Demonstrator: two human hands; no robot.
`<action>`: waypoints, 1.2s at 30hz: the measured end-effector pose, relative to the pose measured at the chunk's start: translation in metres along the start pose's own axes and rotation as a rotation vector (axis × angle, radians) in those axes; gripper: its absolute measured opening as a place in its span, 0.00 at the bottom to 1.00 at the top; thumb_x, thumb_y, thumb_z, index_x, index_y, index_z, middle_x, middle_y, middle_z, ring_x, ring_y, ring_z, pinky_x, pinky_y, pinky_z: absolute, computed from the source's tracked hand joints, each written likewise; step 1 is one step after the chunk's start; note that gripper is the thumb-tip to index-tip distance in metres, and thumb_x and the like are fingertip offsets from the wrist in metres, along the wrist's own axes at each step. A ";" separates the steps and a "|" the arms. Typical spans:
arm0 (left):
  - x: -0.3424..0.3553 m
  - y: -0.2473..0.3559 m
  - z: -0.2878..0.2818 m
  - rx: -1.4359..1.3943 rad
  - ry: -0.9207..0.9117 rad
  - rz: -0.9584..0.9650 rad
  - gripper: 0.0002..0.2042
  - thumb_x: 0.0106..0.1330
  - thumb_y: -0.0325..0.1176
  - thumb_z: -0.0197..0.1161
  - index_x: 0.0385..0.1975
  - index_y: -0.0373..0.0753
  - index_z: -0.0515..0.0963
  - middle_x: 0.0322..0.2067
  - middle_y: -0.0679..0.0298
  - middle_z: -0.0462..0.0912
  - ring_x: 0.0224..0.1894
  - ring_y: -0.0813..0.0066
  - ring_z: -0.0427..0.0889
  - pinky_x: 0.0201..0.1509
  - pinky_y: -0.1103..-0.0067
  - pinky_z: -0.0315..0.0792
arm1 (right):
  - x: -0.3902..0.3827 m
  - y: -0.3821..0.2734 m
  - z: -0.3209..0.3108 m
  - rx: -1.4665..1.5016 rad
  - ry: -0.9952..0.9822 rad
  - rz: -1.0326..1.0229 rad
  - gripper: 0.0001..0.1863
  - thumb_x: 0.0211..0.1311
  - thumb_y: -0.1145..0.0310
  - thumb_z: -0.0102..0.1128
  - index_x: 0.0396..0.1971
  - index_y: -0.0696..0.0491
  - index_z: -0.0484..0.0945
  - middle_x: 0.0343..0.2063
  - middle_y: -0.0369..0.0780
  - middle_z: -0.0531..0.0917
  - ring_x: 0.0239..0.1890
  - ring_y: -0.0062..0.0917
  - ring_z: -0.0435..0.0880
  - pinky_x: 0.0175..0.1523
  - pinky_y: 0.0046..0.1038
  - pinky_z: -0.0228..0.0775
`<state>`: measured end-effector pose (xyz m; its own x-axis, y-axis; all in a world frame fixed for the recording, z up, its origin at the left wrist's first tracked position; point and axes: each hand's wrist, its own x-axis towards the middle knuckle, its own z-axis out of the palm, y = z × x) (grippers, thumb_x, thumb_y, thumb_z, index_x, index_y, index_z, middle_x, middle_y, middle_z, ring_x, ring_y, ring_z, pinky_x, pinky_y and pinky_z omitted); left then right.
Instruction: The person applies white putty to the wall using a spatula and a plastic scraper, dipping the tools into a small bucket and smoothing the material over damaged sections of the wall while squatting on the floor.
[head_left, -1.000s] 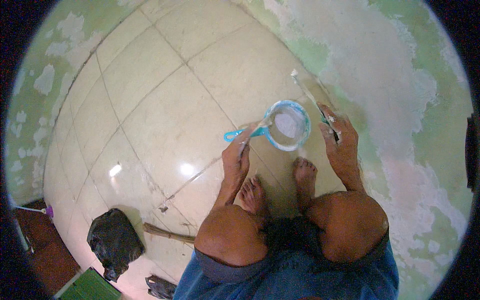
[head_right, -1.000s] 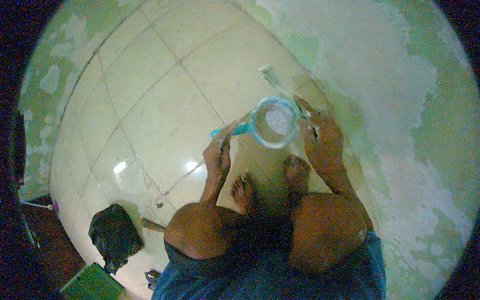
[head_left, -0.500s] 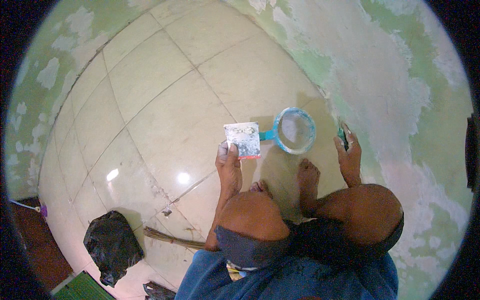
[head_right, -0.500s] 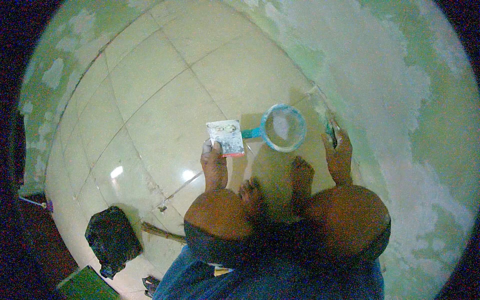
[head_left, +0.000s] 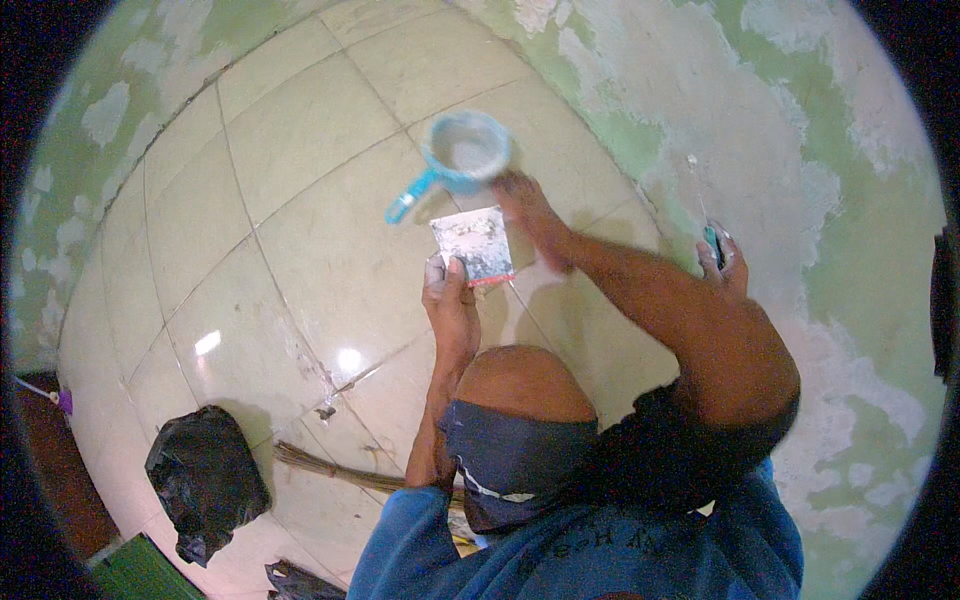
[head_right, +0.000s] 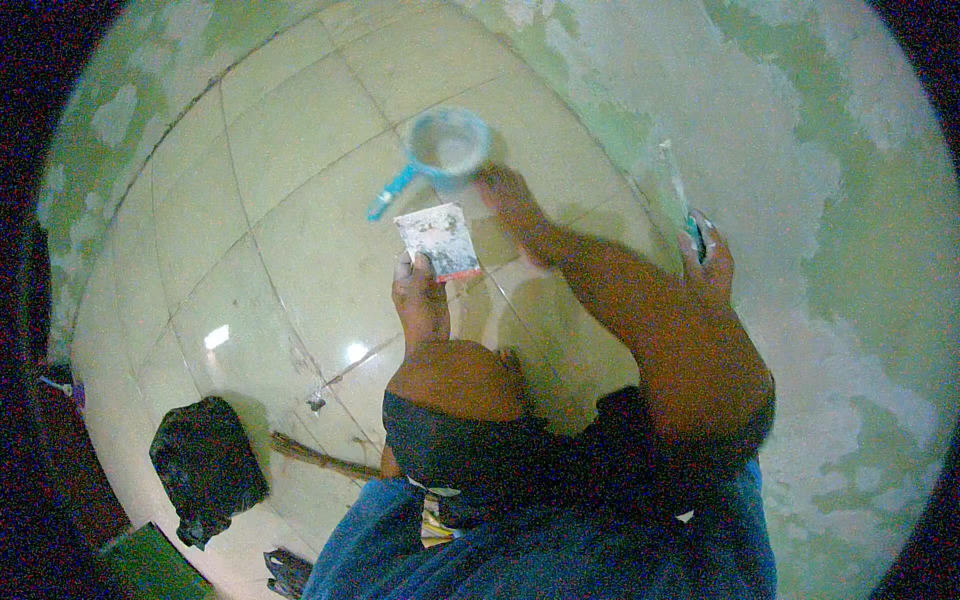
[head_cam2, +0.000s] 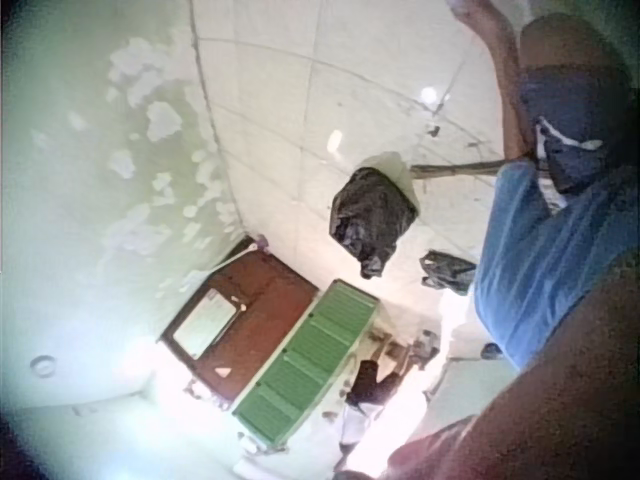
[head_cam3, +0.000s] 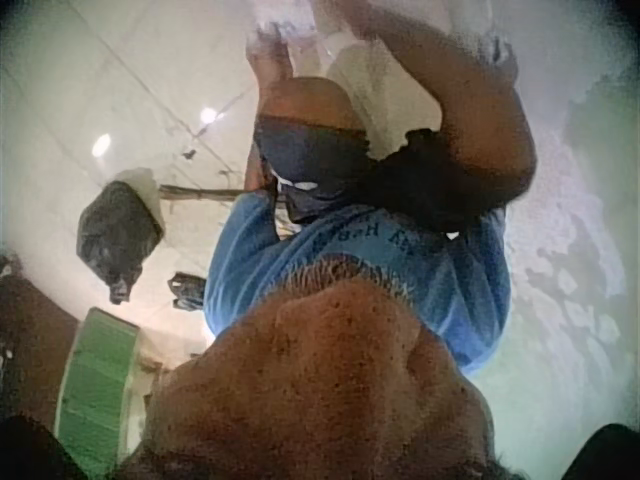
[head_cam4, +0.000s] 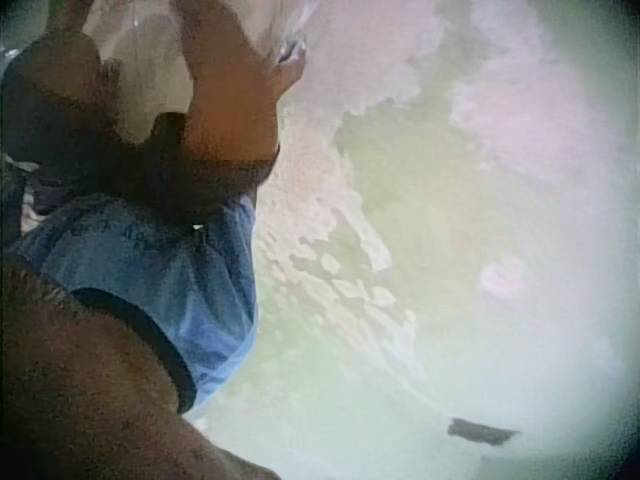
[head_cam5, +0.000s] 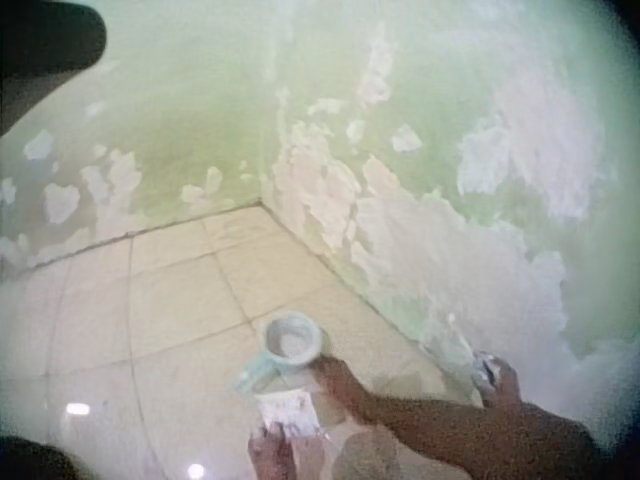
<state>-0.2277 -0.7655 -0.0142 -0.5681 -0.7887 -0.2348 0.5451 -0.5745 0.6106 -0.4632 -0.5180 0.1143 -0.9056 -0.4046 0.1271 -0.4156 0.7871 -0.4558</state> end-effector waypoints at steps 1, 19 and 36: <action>-0.003 -0.019 0.016 -0.056 -0.027 -0.040 0.14 0.66 0.32 0.54 0.48 0.33 0.67 0.45 0.61 0.75 0.48 0.74 0.73 0.54 0.76 0.65 | -0.002 -0.003 -0.026 -0.061 0.026 0.015 0.22 0.59 0.60 0.55 0.51 0.56 0.72 0.45 0.50 0.77 0.48 0.39 0.76 0.54 0.34 0.65; -0.021 -0.005 0.033 0.113 0.053 0.216 0.14 0.67 0.33 0.53 0.48 0.33 0.67 0.46 0.61 0.75 0.49 0.74 0.73 0.56 0.74 0.65 | 0.134 0.057 0.095 0.265 -0.286 -0.142 0.19 0.50 0.70 0.61 0.42 0.63 0.72 0.34 0.44 0.80 0.29 0.30 0.78 0.36 0.31 0.71; -0.046 0.004 0.003 0.326 0.169 0.273 0.13 0.68 0.32 0.51 0.49 0.36 0.68 0.48 0.63 0.75 0.51 0.74 0.74 0.57 0.73 0.65 | 0.188 0.146 0.170 0.934 -0.550 0.006 0.17 0.51 0.70 0.62 0.38 0.55 0.65 0.20 0.33 0.70 0.16 0.16 0.70 0.21 0.20 0.65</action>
<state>-0.2015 -0.7307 0.0010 -0.3078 -0.9417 -0.1357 0.4230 -0.2631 0.8671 -0.6794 -0.5587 -0.0781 -0.6489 -0.7383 -0.1838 0.0276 0.2186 -0.9754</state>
